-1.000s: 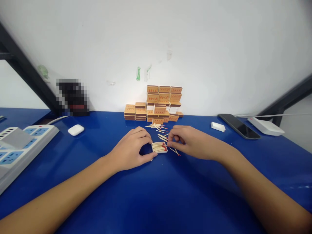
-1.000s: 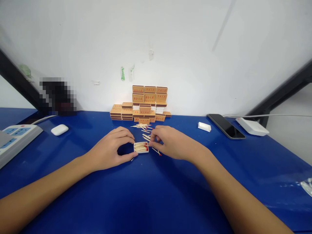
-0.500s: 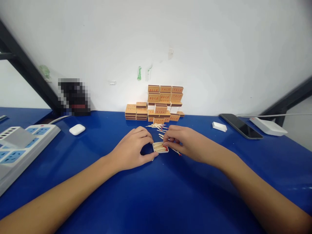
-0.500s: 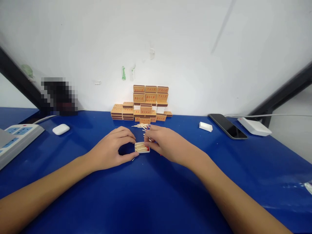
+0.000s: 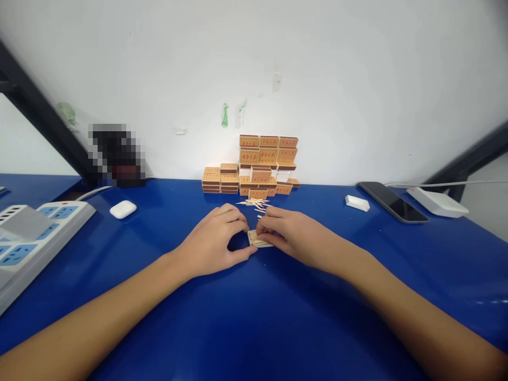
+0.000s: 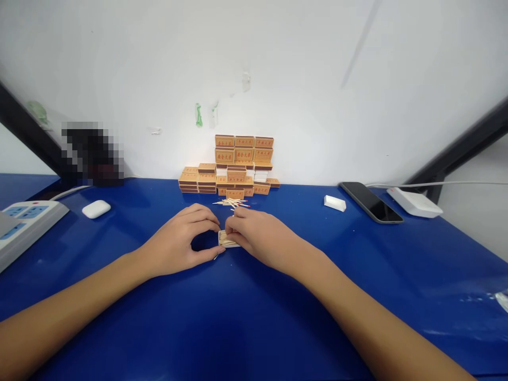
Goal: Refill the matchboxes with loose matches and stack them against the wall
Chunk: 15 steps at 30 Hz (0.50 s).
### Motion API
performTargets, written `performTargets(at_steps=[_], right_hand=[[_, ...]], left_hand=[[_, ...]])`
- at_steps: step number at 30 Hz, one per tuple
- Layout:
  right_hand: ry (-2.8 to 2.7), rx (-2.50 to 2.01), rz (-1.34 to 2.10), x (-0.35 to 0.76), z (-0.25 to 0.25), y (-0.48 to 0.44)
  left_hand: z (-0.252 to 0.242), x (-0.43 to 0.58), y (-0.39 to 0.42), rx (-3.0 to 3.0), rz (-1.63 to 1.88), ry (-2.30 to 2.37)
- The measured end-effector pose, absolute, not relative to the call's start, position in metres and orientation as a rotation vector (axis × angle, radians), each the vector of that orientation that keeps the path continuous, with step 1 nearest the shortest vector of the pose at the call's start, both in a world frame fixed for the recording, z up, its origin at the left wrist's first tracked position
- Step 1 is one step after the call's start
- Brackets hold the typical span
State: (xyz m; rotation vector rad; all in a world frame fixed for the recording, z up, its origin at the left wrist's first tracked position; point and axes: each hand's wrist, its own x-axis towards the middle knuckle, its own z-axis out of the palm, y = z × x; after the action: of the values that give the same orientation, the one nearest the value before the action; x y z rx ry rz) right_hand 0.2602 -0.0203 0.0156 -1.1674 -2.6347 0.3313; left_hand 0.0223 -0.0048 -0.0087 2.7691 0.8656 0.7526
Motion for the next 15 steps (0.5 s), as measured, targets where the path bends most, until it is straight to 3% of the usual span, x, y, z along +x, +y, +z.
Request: performTargets(at_steps=[15], right_hand=[[-2.617,-1.221,0.249,0.2597,0.0137,-0.0196]], left_hand=[[-0.0061,0.0226,-0.0062,2.764,0.748,0.853]])
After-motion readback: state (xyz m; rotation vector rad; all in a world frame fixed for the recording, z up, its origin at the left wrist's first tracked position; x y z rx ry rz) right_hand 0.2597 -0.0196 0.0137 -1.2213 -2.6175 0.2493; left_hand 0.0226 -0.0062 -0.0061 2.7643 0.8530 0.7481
